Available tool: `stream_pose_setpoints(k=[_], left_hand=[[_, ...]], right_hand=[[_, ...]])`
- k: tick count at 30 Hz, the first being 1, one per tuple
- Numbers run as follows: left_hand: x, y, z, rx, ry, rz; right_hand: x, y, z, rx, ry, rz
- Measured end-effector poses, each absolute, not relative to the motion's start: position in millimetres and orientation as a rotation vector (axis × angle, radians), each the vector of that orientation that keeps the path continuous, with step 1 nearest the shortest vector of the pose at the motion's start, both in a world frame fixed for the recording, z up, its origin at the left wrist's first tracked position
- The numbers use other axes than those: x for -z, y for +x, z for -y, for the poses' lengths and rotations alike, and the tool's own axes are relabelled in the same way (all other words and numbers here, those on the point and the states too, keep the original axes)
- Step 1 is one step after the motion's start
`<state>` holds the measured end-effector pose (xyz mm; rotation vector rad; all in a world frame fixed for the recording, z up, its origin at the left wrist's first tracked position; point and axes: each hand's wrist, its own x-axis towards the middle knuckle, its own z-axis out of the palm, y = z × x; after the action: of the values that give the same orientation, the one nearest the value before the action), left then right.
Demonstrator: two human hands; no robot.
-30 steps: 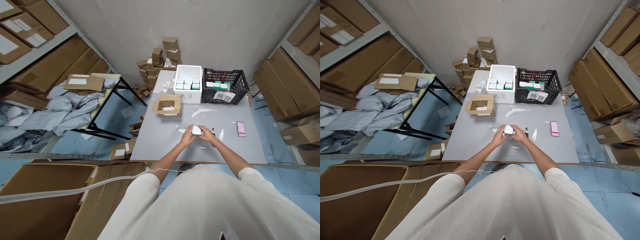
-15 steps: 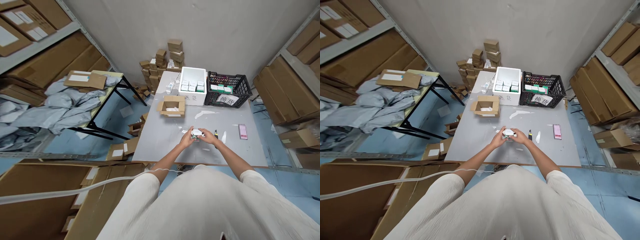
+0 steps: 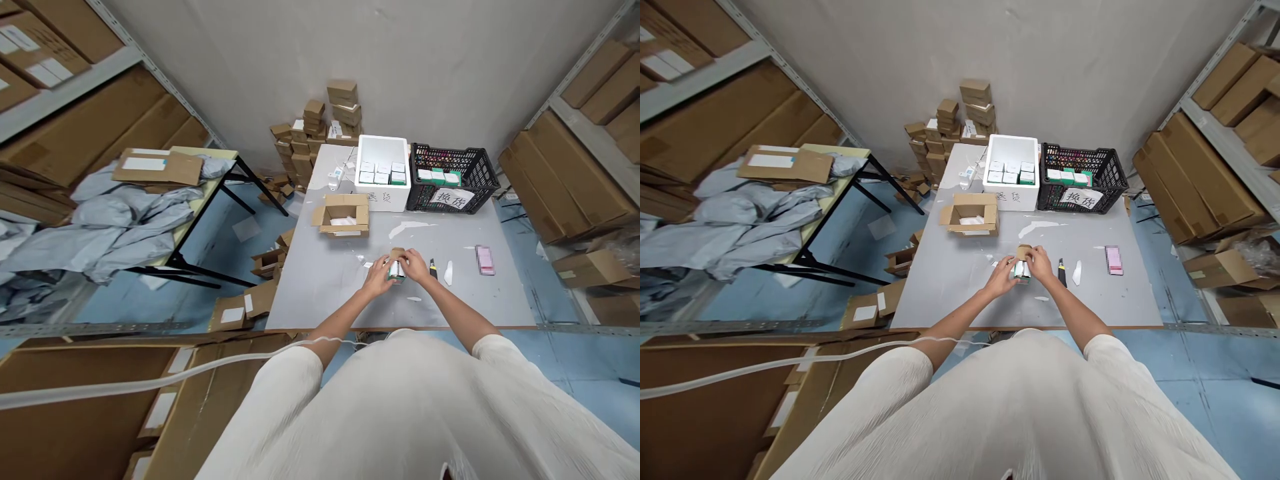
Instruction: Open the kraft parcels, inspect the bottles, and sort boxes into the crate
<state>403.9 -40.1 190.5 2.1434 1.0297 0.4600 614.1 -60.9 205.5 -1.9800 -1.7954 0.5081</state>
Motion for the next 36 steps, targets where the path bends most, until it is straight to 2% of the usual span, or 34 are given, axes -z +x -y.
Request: stream_pose_setpoints(k=[10,16,24,36], left_hand=[[-197.7,405.4,34.5,-0.432,2.247,-0.950],[-195.0,403.5,28.2,-0.372,2.339,-0.895],[-207.1,403.8,8.5,-0.313,2.461,-0.749],[-211.1,402.7,5.0,-0.293,2.472,-0.835]], right_hand=[[-222.2,598.6,78.1,-0.553,-2.053,1.941],[-224.4,613.8,77.0,-0.656,-1.893,1.885],[-211.8,633.2,85.0,-0.542,-1.830,2.009],[-216.7,629.8,83.9,-0.546,-1.835,2.074]])
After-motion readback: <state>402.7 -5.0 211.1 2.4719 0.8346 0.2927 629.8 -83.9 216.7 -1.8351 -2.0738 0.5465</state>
